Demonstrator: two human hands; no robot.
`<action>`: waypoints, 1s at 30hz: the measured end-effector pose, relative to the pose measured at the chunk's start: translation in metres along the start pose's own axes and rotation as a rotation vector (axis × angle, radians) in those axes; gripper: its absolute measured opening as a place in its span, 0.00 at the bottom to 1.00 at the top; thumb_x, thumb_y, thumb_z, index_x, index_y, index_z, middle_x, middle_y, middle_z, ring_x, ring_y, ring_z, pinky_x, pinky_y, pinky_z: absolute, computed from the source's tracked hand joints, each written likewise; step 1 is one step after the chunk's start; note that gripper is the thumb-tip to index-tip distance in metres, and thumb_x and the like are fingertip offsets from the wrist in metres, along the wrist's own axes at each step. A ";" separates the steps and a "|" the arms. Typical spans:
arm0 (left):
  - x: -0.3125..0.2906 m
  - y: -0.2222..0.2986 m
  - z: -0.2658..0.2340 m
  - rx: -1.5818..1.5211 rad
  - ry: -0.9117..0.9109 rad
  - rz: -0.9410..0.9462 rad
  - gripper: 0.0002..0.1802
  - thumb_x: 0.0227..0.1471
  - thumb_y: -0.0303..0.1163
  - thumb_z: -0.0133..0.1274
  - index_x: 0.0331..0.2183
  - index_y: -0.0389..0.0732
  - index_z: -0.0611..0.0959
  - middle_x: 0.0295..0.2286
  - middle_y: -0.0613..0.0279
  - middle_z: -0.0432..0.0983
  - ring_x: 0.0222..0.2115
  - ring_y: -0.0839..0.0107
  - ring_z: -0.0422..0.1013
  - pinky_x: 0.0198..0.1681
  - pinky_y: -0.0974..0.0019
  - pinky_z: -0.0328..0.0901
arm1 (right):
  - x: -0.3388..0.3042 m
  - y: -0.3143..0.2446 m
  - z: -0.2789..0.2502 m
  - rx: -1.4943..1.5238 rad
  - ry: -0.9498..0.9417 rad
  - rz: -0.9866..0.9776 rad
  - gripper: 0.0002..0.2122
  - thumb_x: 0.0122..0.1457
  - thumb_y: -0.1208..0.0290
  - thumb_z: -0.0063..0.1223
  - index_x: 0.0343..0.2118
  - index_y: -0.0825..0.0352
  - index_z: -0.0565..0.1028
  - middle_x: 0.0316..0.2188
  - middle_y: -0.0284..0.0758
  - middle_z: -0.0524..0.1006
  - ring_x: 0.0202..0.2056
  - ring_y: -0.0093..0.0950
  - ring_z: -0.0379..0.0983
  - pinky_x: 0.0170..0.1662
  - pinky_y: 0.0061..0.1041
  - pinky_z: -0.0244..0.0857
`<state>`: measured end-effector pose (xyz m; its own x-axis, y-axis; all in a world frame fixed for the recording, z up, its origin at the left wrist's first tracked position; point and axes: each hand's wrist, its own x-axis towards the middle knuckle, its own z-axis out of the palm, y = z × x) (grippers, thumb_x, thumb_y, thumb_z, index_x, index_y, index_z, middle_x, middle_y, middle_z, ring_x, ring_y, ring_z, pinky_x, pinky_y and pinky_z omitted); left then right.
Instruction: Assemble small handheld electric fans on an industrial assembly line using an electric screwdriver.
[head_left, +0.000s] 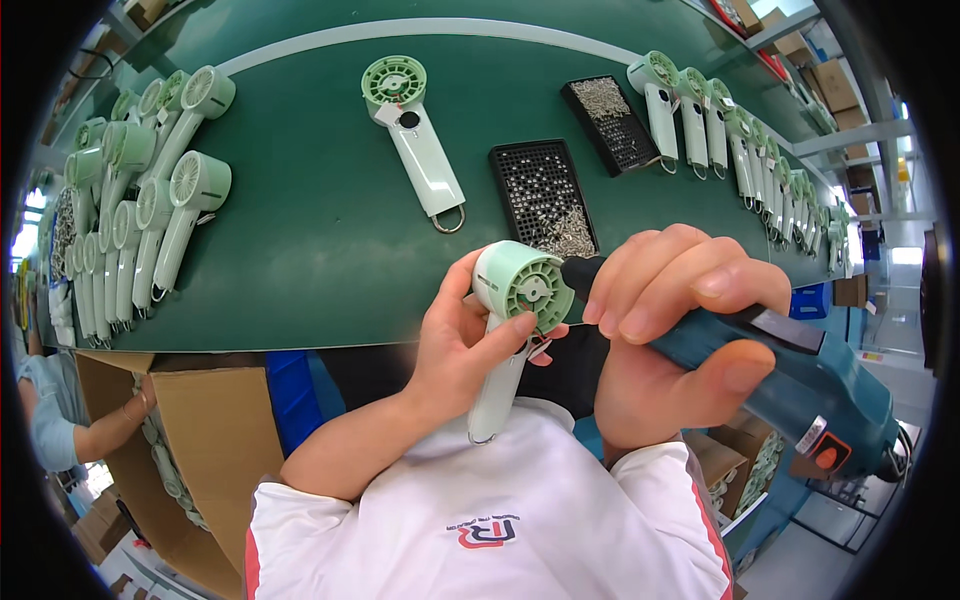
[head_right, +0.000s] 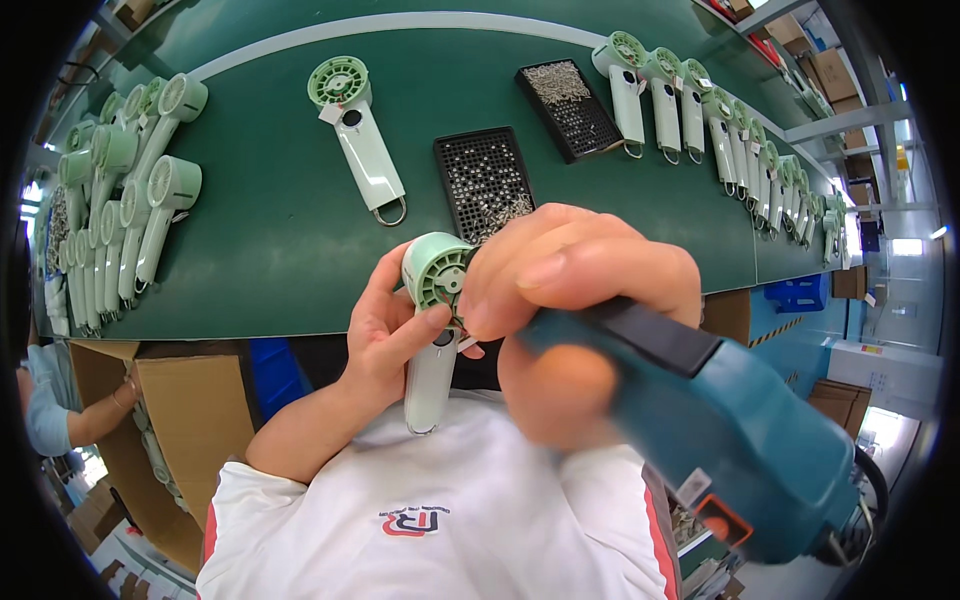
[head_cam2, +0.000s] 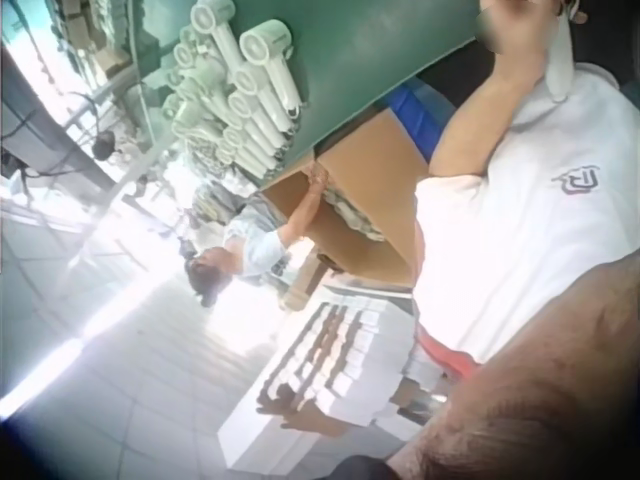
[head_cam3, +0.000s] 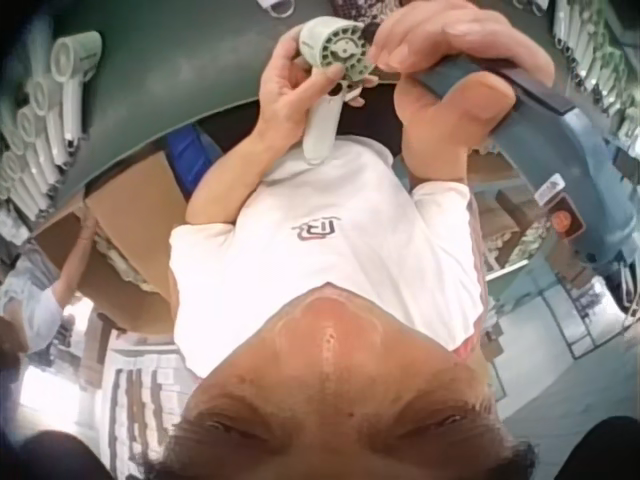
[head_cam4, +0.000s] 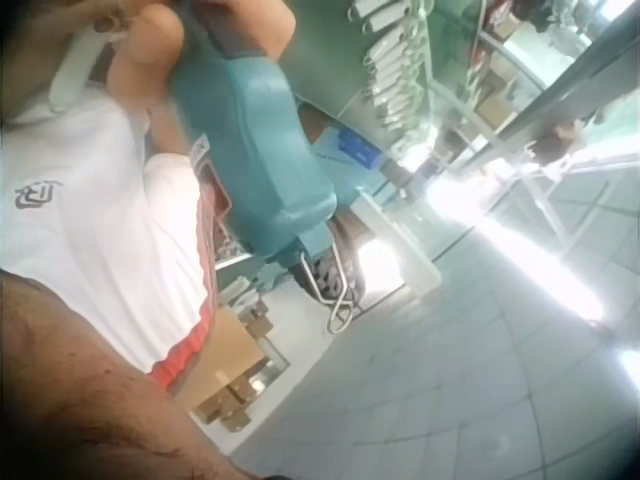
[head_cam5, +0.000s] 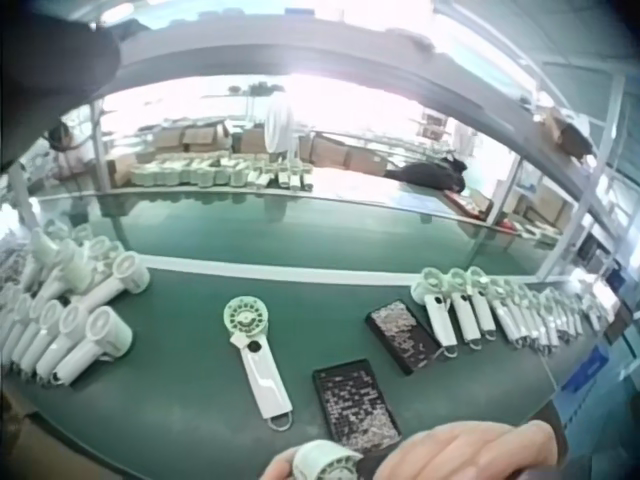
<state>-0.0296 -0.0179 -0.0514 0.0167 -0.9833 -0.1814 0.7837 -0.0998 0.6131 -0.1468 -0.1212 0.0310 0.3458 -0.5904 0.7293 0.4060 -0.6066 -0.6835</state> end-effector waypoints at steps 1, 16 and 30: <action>-0.001 0.000 0.001 0.016 0.012 -0.006 0.35 0.61 0.21 0.53 0.64 0.41 0.56 0.50 0.49 0.74 0.46 0.56 0.79 0.40 0.59 0.79 | -0.001 0.000 0.001 0.003 -0.004 0.002 0.23 0.70 0.42 0.41 0.44 0.62 0.69 0.22 0.31 0.70 0.20 0.25 0.65 0.20 0.26 0.64; -0.004 -0.002 -0.005 0.044 0.041 0.007 0.35 0.62 0.22 0.54 0.64 0.39 0.56 0.49 0.49 0.75 0.44 0.58 0.80 0.39 0.60 0.79 | -0.002 -0.002 0.008 -0.008 0.029 0.069 0.21 0.70 0.43 0.42 0.38 0.61 0.68 0.20 0.31 0.69 0.18 0.25 0.65 0.19 0.26 0.62; -0.002 0.003 -0.001 0.006 0.108 -0.013 0.31 0.64 0.29 0.51 0.64 0.41 0.59 0.53 0.46 0.72 0.50 0.46 0.76 0.45 0.50 0.78 | 0.011 -0.010 -0.014 0.203 0.048 -0.109 0.25 0.71 0.47 0.39 0.52 0.66 0.75 0.23 0.33 0.72 0.20 0.25 0.65 0.19 0.25 0.63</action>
<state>-0.0272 -0.0163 -0.0500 0.0734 -0.9597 -0.2712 0.7808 -0.1139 0.6143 -0.1590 -0.1288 0.0458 0.2519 -0.5548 0.7930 0.6021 -0.5516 -0.5772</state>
